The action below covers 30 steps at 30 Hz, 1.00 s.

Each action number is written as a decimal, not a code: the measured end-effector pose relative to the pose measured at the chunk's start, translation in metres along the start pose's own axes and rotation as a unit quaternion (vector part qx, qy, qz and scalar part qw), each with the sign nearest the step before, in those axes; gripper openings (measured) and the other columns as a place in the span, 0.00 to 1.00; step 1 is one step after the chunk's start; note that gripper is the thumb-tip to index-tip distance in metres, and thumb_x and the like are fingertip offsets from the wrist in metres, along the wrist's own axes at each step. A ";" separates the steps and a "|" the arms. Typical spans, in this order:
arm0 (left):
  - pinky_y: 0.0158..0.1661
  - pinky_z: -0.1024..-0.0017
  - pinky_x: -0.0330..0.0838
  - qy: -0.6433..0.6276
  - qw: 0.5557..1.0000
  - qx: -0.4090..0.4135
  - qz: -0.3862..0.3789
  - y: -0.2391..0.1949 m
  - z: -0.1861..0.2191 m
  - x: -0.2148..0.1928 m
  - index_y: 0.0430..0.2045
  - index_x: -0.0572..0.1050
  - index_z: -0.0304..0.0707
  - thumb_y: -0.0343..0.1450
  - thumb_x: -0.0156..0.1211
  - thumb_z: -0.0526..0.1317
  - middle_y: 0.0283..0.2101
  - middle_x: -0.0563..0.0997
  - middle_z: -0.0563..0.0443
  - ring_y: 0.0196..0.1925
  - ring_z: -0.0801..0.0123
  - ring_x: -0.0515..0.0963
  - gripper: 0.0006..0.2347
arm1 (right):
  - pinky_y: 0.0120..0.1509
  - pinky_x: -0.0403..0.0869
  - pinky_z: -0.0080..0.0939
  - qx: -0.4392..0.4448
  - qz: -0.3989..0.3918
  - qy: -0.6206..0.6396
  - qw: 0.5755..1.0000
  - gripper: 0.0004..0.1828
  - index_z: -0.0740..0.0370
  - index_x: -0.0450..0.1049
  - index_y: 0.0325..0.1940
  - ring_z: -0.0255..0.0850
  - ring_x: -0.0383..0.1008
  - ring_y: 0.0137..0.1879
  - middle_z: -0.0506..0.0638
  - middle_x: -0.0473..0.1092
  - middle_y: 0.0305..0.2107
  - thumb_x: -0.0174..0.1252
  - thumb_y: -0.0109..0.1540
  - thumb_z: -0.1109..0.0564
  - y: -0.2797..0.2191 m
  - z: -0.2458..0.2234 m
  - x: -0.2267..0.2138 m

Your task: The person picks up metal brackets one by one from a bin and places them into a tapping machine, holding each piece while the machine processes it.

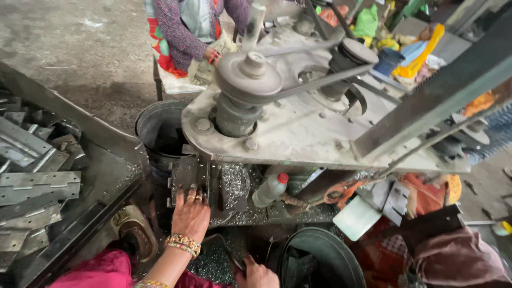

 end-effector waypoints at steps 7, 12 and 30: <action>0.71 0.41 0.41 -0.063 0.997 -0.028 -0.015 0.010 -0.009 0.005 0.50 0.78 0.39 0.73 0.44 0.37 0.61 0.76 0.49 0.71 0.62 0.64 0.16 | 0.52 0.75 0.57 -0.004 0.086 -0.102 0.991 0.37 0.58 0.68 0.60 0.57 0.78 0.45 0.60 0.76 0.35 0.61 0.57 0.31 -0.046 -0.071 -0.068; 0.70 0.40 0.39 -0.007 1.000 0.010 -0.027 0.000 0.002 0.009 0.51 0.77 0.38 0.72 0.45 0.37 0.63 0.73 0.46 0.71 0.59 0.63 0.16 | 0.50 0.74 0.59 -0.064 0.077 -0.102 0.990 0.28 0.59 0.73 0.45 0.58 0.79 0.44 0.59 0.78 0.32 0.57 0.61 0.31 -0.072 -0.127 -0.141; 0.70 0.42 0.37 -0.031 0.999 0.003 -0.011 -0.004 -0.008 0.005 0.50 0.77 0.33 0.70 0.46 0.37 0.61 0.75 0.46 0.72 0.61 0.61 0.18 | 0.50 0.74 0.58 -0.049 0.070 -0.056 0.995 0.33 0.59 0.67 0.55 0.58 0.79 0.41 0.59 0.76 0.29 0.60 0.59 0.32 -0.069 -0.093 -0.102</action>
Point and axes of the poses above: each hand's wrist, its own y-axis towards the middle knuckle, its own x-axis out of the palm, z = x × y, the point moved 4 cm from there along y, towards the middle knuckle
